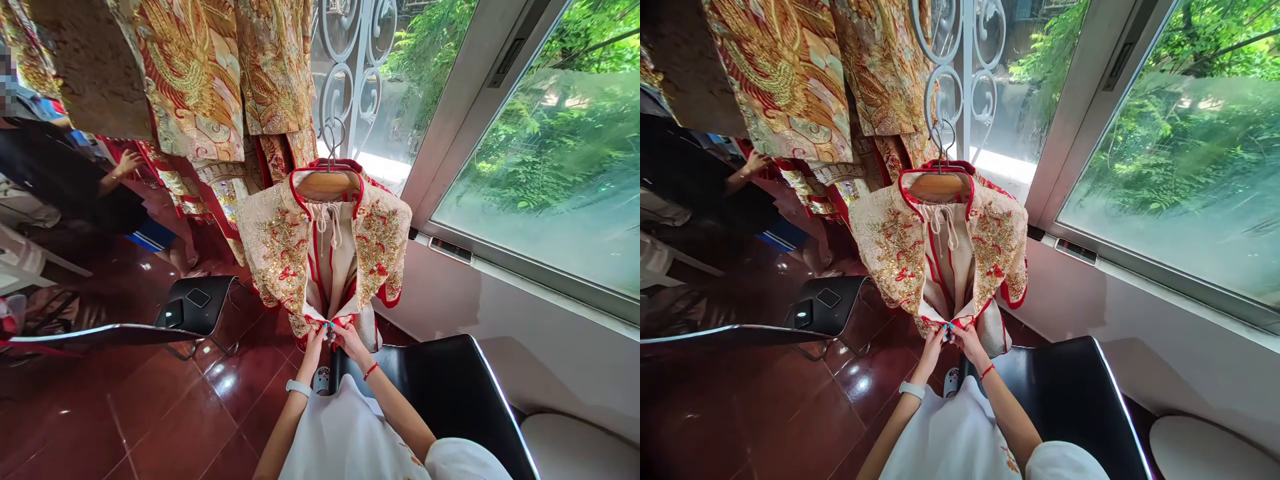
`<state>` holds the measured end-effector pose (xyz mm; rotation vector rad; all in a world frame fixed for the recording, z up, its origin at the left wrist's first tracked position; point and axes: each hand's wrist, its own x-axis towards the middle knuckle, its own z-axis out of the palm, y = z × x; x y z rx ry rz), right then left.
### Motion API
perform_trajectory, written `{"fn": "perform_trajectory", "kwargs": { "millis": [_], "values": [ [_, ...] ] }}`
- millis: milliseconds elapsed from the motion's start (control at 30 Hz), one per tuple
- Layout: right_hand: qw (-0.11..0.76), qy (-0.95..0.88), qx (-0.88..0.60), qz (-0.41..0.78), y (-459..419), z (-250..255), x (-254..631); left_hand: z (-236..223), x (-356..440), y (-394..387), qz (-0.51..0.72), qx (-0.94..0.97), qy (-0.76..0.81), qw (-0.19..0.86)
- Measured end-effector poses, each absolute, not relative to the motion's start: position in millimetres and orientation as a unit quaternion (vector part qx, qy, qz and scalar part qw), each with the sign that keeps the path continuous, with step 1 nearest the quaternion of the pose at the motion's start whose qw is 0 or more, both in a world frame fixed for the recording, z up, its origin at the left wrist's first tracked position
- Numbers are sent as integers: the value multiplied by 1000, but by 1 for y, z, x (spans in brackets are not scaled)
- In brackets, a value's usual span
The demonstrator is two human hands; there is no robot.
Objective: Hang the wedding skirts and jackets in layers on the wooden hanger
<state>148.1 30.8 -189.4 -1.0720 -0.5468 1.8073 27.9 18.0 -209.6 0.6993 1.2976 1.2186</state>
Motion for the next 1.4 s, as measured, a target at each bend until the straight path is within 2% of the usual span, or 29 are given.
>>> {"fn": "perform_trajectory", "kwargs": {
  "millis": [433, 633, 900, 1133, 1267, 1400],
  "values": [
    [538, -185, -491, 660, 24, -187, 126, -213, 29, 24, 518, 342, 606, 497],
    [555, -194, -510, 628, 27, -187, 123, -222, 27, 26, 504, 344, 621, 492],
    [531, -196, -486, 666, 33, -184, 130, -224, 31, 21, 496, 355, 607, 510],
    [566, -175, -506, 627, 41, -182, 119, -225, 29, 21, 496, 357, 604, 511],
    [525, -158, -533, 644, 50, -183, 121, -226, 29, 28, 499, 349, 602, 517],
    [421, -163, -538, 712, 43, -184, 139, -226, 30, 28, 504, 342, 593, 527]
  ]
}}
